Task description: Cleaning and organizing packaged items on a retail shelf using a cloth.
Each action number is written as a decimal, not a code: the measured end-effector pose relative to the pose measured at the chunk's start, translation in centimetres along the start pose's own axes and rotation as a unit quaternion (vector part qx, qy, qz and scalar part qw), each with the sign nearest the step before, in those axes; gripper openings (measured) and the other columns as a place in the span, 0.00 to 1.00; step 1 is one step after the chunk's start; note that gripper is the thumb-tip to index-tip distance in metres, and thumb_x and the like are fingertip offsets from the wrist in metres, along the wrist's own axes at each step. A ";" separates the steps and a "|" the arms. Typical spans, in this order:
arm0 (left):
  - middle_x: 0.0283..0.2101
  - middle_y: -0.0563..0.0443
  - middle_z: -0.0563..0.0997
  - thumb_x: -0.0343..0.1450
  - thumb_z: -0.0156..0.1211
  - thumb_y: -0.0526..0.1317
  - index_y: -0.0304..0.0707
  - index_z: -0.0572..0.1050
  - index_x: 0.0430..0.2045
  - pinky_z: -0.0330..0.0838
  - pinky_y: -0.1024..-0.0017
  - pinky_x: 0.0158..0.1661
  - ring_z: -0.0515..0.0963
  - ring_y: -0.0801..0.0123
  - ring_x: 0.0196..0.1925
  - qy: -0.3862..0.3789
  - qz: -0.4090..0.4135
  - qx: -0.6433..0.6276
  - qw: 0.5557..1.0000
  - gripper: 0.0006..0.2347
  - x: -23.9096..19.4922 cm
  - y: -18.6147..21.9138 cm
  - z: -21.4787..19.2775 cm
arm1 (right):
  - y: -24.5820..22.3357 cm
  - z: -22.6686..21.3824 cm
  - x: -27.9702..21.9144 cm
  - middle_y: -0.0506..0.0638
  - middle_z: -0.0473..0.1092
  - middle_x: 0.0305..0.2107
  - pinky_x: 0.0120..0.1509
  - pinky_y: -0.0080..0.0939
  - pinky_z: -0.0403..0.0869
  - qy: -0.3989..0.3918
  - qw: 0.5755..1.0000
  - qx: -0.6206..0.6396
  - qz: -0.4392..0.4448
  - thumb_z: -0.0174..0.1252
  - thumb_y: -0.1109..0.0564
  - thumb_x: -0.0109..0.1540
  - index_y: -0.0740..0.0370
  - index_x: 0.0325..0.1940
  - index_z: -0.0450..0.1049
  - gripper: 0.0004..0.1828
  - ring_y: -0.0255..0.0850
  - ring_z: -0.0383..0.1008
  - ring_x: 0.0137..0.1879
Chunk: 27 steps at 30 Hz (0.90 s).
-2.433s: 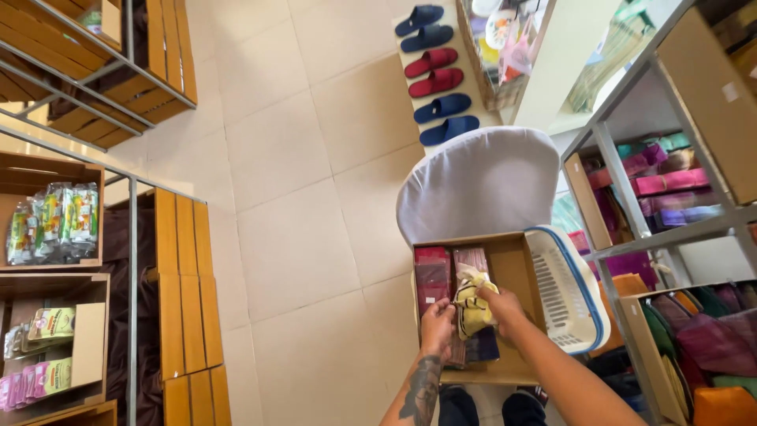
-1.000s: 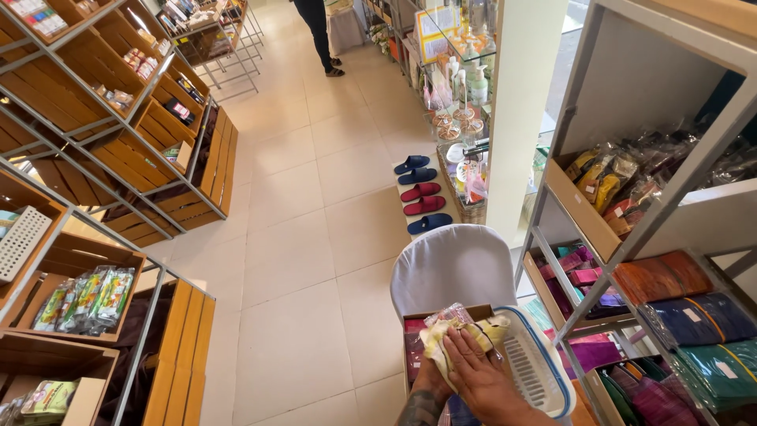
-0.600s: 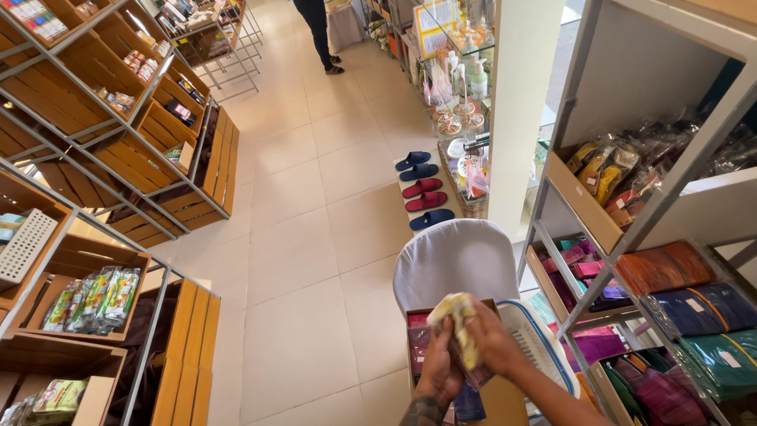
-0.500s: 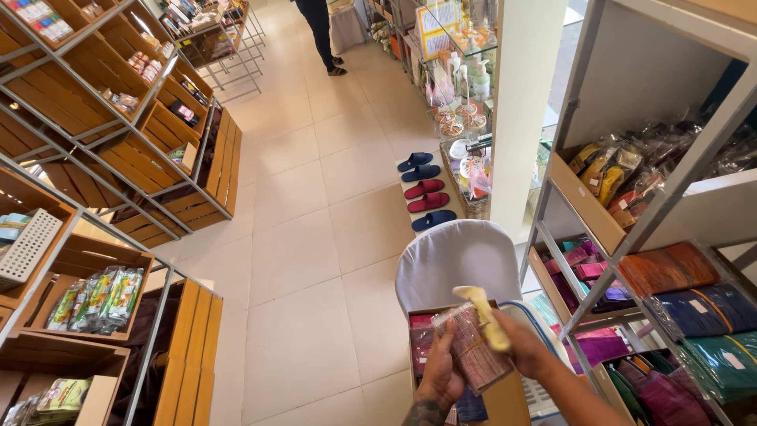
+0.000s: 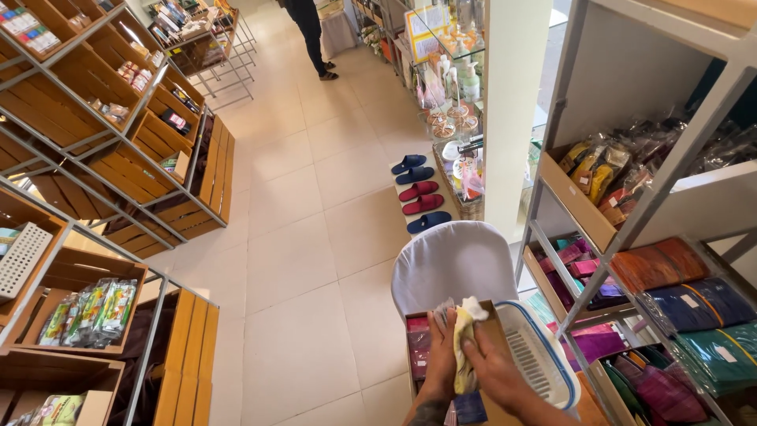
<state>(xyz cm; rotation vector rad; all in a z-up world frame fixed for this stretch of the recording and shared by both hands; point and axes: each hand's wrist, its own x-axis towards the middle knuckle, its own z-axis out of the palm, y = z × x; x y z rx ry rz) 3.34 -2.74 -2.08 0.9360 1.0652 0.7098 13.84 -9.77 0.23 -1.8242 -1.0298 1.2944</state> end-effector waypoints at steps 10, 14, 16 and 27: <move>0.41 0.48 0.79 0.76 0.43 0.54 0.43 0.65 0.66 0.72 0.81 0.23 0.77 0.76 0.30 -0.084 0.015 -0.216 0.973 0.25 -4.3 5.6 1.1 | -4.2 -0.8 1.6 0.60 0.77 0.45 0.27 0.34 0.71 0.010 0.988 0.151 -0.027 0.34 0.39 0.68 0.49 0.80 0.50 0.36 0.39 0.72 0.31; 0.57 0.40 0.77 0.74 0.44 0.54 0.35 0.67 0.63 0.75 0.69 0.49 0.78 0.62 0.53 -0.053 0.042 -0.251 0.966 0.27 -3.2 5.6 0.2 | -4.7 -0.2 0.1 0.58 0.72 0.58 0.46 0.38 0.84 -0.024 0.999 0.026 -0.013 0.29 0.36 0.67 0.48 0.81 0.42 0.39 0.43 0.81 0.48; 0.51 0.39 0.78 0.74 0.44 0.54 0.33 0.68 0.61 0.75 0.68 0.47 0.78 0.61 0.48 -0.034 0.048 -0.258 0.964 0.26 -2.8 5.7 -0.5 | -3.7 0.5 -0.8 0.56 0.78 0.51 0.42 0.35 0.84 -0.033 0.998 -0.058 -0.007 0.28 0.35 0.67 0.49 0.80 0.44 0.39 0.40 0.83 0.43; 0.56 0.42 0.80 0.75 0.44 0.56 0.43 0.68 0.65 0.79 0.75 0.38 0.82 0.67 0.44 -0.108 -0.027 -0.303 0.947 0.26 -5.9 6.1 1.3 | -6.3 -1.5 0.6 0.55 0.71 0.63 0.59 0.40 0.77 0.033 0.994 0.098 -0.032 0.37 0.41 0.68 0.50 0.79 0.54 0.34 0.43 0.78 0.58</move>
